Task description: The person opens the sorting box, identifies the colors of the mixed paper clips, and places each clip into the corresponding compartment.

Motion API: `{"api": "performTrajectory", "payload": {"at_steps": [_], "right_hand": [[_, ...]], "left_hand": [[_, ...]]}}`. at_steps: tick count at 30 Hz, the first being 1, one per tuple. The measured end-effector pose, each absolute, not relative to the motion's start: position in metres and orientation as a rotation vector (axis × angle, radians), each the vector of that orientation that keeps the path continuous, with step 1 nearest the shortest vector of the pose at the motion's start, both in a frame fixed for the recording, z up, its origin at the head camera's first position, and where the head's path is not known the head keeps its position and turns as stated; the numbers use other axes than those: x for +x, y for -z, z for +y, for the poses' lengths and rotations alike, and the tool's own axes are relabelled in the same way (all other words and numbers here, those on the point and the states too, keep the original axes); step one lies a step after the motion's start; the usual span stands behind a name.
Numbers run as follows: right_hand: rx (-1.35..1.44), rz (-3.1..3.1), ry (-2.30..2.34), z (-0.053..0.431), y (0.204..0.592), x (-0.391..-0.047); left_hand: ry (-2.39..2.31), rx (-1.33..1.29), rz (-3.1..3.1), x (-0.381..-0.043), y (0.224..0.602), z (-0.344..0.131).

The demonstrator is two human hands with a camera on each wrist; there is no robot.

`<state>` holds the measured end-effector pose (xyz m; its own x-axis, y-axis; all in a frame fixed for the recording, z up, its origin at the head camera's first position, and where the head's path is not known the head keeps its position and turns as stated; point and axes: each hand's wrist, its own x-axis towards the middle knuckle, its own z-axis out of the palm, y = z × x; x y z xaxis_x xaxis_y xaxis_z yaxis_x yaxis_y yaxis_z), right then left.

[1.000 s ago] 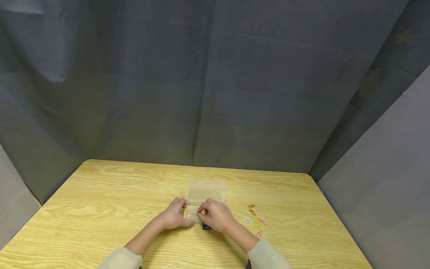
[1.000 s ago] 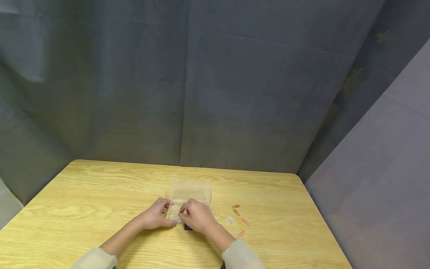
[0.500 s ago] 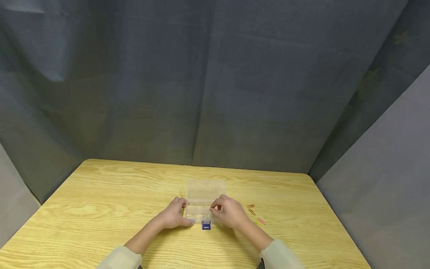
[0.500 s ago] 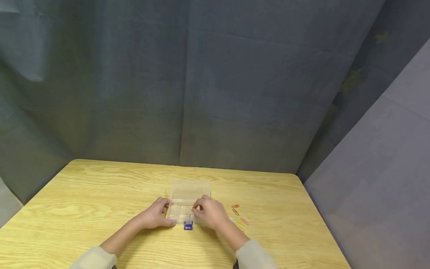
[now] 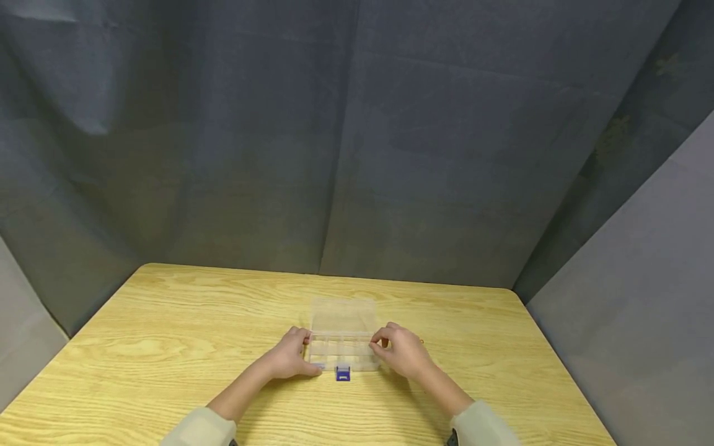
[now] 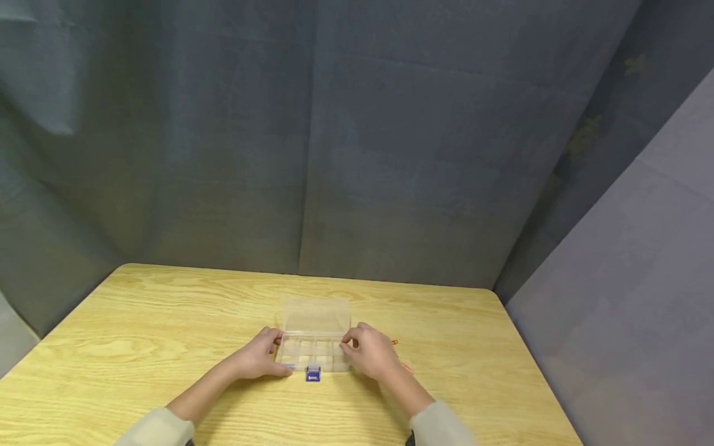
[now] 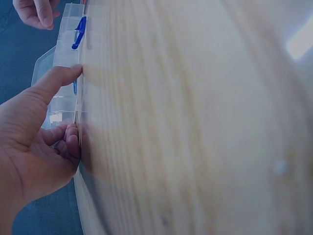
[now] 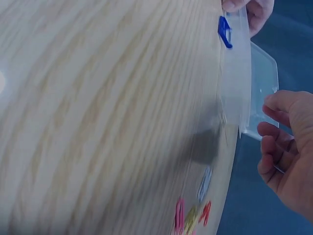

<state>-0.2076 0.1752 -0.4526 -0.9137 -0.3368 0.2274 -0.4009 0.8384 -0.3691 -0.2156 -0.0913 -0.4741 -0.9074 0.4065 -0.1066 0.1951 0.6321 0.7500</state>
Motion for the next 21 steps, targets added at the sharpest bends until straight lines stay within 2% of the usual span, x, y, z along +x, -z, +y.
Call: {"api": "performTrajectory", "payload": {"at_steps": [21], "right_hand": [[0.322, -2.901, -0.720, 0.243, 0.459, -0.201]], "left_hand": [[-1.140, 0.478, 2.589, -0.217, 0.476, -0.093]]}}
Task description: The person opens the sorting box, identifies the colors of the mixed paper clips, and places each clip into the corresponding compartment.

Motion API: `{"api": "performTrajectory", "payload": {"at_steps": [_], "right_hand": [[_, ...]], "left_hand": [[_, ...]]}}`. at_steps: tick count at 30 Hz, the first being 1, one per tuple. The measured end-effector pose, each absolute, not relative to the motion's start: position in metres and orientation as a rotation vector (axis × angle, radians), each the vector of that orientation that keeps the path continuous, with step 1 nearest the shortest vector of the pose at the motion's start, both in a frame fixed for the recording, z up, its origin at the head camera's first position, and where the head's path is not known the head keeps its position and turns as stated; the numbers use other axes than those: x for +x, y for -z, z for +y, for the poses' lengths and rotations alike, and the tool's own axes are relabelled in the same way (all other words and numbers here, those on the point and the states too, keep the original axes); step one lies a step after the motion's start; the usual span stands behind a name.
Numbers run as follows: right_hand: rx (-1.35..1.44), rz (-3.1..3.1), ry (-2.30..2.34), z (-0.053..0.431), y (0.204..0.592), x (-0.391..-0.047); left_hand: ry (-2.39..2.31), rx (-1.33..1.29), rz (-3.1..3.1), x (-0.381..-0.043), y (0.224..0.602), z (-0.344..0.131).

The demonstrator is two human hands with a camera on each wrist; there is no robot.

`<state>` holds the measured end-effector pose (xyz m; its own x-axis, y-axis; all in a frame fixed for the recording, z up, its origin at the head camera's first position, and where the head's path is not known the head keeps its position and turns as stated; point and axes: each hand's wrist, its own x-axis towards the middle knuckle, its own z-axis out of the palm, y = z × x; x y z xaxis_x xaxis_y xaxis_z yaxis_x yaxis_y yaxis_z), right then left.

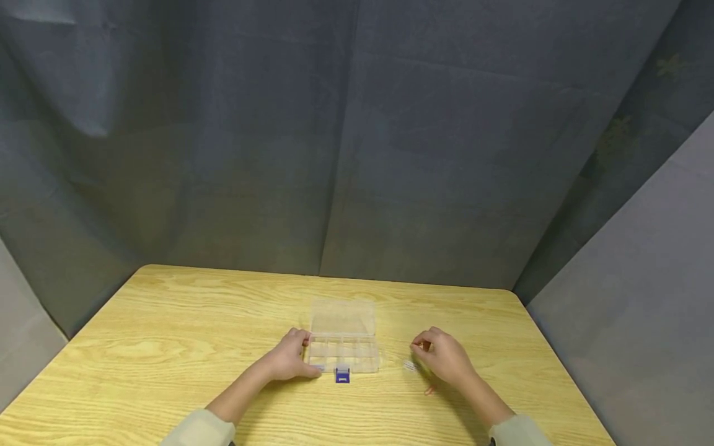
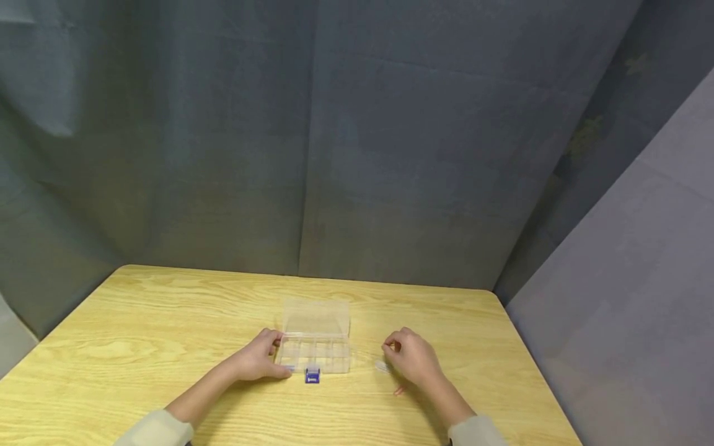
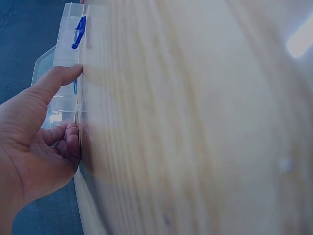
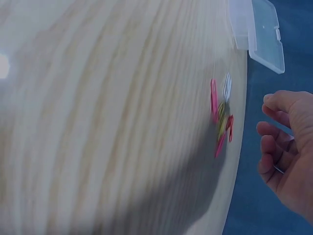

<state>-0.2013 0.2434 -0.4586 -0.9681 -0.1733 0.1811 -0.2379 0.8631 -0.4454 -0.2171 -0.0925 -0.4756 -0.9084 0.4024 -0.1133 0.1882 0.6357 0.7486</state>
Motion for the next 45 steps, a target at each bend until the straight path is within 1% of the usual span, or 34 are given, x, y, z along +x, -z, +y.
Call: {"api": "performTrajectory", "payload": {"at_steps": [13, 27, 45], "right_hand": [[0.232, -2.909, -0.762, 0.259, 0.466, -0.197], [0.166, -2.937, -0.727, 0.262, 0.483, -0.199], [0.160, -2.973, -0.708, 0.260, 0.486, -0.204]], "left_hand": [[-1.131, 0.474, 2.597, -0.218, 0.476, -0.093], [-1.138, 0.496, 2.586, -0.217, 0.477, -0.094], [-1.125, 0.482, 2.609, -0.217, 0.477, -0.092]]}}
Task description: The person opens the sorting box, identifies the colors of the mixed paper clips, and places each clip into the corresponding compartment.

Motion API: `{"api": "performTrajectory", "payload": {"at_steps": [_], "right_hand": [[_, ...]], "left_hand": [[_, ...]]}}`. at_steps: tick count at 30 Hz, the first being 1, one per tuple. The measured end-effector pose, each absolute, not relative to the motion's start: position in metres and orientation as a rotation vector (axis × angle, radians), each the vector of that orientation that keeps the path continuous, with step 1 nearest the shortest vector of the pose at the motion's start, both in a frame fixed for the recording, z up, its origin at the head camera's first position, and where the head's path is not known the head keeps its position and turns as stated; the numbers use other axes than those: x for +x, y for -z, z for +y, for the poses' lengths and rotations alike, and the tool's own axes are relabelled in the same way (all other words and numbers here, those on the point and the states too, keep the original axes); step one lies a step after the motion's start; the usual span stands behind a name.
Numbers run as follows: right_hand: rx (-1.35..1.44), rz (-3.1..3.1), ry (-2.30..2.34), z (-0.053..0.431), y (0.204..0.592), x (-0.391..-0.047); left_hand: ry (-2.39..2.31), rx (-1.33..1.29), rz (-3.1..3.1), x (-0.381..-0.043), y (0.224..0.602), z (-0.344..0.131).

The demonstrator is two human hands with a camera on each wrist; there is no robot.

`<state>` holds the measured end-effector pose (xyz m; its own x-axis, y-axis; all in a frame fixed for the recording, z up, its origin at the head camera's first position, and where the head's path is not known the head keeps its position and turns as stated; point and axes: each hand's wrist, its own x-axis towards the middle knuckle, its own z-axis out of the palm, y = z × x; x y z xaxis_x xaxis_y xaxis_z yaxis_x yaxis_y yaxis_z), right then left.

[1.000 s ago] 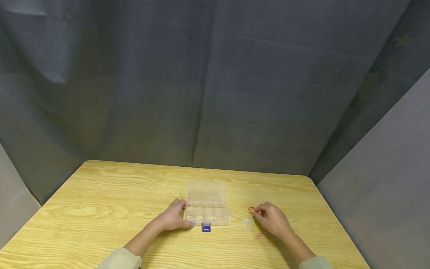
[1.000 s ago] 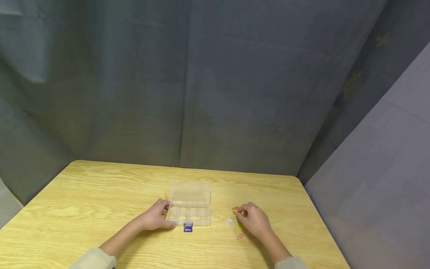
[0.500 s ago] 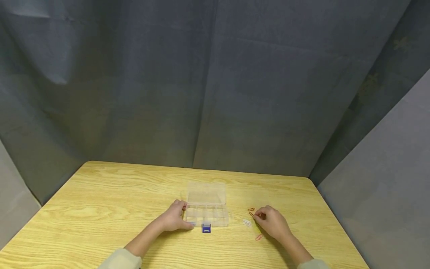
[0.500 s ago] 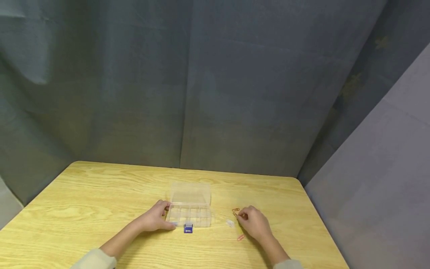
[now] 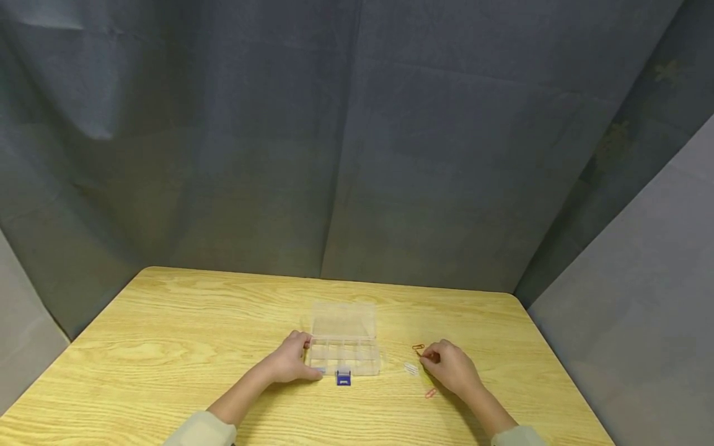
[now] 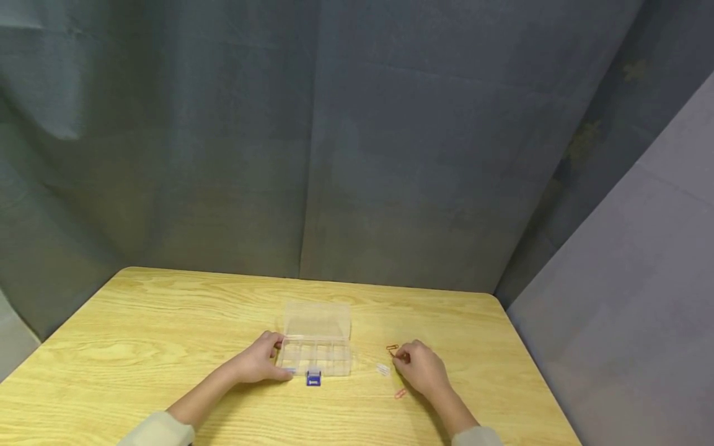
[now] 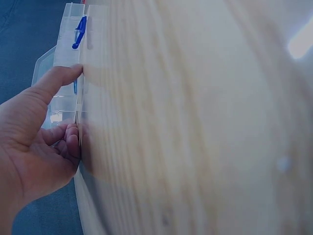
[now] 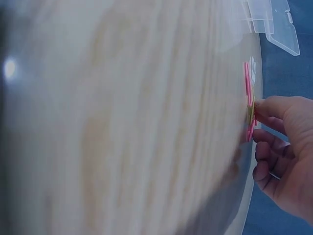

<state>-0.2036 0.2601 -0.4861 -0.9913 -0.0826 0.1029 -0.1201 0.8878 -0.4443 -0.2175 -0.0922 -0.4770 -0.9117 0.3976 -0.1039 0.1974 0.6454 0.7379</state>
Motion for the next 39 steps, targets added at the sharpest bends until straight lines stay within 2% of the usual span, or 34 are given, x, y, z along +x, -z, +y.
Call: {"api": "performTrajectory", "payload": {"at_steps": [39], "right_hand": [[0.308, -2.915, -0.690, 0.228, 0.468, -0.203]], "left_hand": [[-1.130, 0.492, 2.585, -0.218, 0.478, -0.094]]}}
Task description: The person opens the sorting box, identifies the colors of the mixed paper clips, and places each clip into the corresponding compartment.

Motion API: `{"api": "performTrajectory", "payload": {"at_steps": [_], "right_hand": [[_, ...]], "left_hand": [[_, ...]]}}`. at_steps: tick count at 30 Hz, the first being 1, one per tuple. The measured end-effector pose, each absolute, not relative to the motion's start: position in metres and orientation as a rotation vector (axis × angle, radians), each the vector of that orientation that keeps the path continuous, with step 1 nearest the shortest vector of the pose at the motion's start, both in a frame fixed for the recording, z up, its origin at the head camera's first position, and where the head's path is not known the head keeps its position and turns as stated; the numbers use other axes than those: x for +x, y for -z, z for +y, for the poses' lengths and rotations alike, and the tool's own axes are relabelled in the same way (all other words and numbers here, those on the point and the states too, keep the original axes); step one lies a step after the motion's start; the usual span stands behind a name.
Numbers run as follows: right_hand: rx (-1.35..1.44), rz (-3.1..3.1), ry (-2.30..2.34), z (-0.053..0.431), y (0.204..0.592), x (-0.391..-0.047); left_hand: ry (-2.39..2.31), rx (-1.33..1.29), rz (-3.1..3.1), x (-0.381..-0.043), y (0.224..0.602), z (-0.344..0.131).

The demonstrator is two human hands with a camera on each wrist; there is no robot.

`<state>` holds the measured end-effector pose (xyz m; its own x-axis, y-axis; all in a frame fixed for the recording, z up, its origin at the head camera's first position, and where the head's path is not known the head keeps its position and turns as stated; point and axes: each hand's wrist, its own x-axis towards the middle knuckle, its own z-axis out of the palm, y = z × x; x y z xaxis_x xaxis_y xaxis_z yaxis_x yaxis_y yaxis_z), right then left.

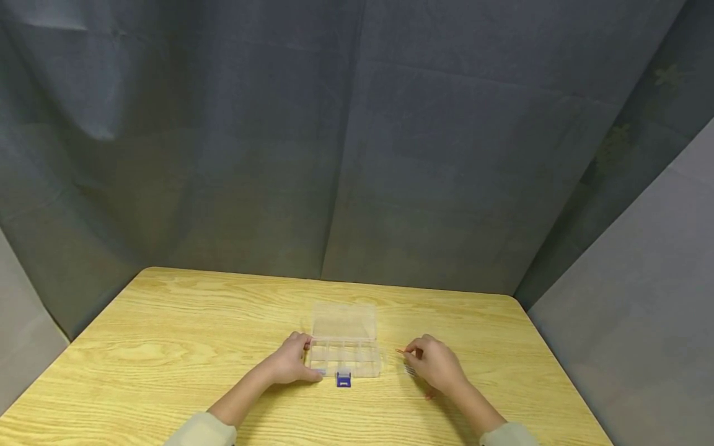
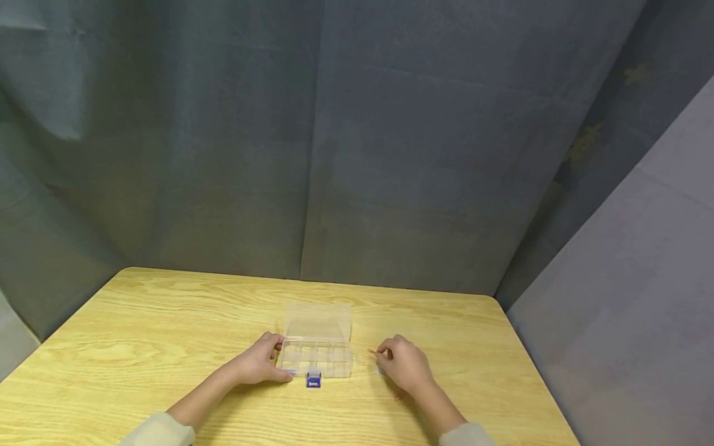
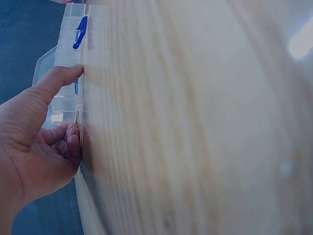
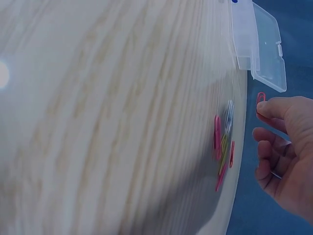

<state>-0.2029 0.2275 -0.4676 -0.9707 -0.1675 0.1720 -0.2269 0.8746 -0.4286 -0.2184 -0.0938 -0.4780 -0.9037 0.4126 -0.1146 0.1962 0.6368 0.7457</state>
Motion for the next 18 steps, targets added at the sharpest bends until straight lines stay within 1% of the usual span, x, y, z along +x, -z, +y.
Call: {"api": "performTrajectory", "payload": {"at_steps": [18], "right_hand": [[0.430, -2.888, -0.704, 0.209, 0.468, -0.203]], "left_hand": [[-1.146, 0.494, 2.569, -0.216, 0.475, -0.093]]}}
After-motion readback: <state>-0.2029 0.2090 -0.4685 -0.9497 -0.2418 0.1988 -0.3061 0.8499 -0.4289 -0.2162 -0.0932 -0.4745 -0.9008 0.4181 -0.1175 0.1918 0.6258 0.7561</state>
